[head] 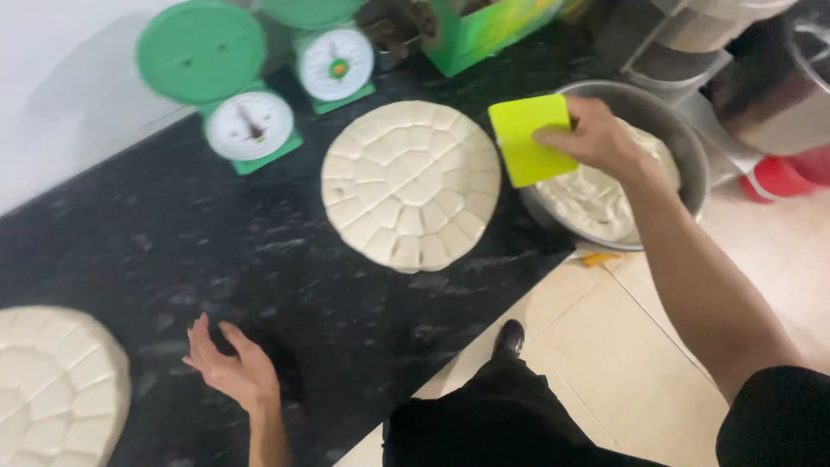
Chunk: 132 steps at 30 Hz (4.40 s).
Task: Flattening rounds of dough and using a circular scoring tool to create a pattern on the surface.
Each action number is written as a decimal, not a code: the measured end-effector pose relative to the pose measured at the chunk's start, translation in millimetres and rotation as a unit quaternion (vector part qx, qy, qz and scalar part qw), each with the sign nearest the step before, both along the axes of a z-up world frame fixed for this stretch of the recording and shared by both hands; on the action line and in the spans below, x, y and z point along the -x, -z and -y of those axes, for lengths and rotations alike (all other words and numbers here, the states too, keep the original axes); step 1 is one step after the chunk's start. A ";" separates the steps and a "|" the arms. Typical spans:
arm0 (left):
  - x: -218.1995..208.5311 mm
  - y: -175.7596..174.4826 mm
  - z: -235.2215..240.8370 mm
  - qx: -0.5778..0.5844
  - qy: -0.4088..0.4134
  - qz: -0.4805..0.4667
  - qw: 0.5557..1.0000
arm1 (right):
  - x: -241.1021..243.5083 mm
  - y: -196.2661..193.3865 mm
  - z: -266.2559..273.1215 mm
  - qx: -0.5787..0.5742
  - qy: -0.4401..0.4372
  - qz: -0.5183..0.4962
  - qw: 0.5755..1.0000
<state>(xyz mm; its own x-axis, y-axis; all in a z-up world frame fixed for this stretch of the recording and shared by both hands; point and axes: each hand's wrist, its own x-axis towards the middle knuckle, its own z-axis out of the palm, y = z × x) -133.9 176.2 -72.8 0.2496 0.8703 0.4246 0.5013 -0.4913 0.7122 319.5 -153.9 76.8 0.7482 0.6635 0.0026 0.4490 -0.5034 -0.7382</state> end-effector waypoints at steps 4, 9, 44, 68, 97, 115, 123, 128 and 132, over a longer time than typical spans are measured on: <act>-117.8 -41.7 71.9 0.020 0.136 0.083 0.987 | -39.7 -22.2 89.3 0.289 0.121 0.239 0.919; -289.7 -55.1 197.7 0.034 0.294 0.115 0.948 | -57.1 65.3 133.7 0.330 -0.130 0.378 0.855; -458.4 -9.8 331.7 0.053 0.304 -0.062 0.949 | -218.7 109.2 117.6 0.202 -0.086 -0.064 0.973; -437.4 -85.6 283.2 0.328 0.502 -0.085 0.796 | -168.2 14.8 173.3 0.094 -0.161 -0.080 0.979; -461.2 8.2 306.7 -0.031 0.400 -0.313 0.861 | -127.5 107.8 110.5 0.161 -0.222 0.281 0.920; -474.7 -33.5 333.6 0.098 0.473 -0.317 0.816 | -191.0 99.3 150.7 0.092 -0.195 -0.011 0.976; -434.0 -4.2 361.8 -0.069 0.519 -0.281 0.804 | -117.5 124.4 157.1 0.226 -0.116 0.246 0.935; -437.5 1.6 344.8 -0.067 0.544 -0.259 0.795 | -109.7 130.4 161.5 0.260 -0.045 0.260 0.929; -439.0 -10.9 324.4 0.014 0.607 -0.255 0.752 | -142.7 133.0 169.9 0.202 -0.111 0.081 0.970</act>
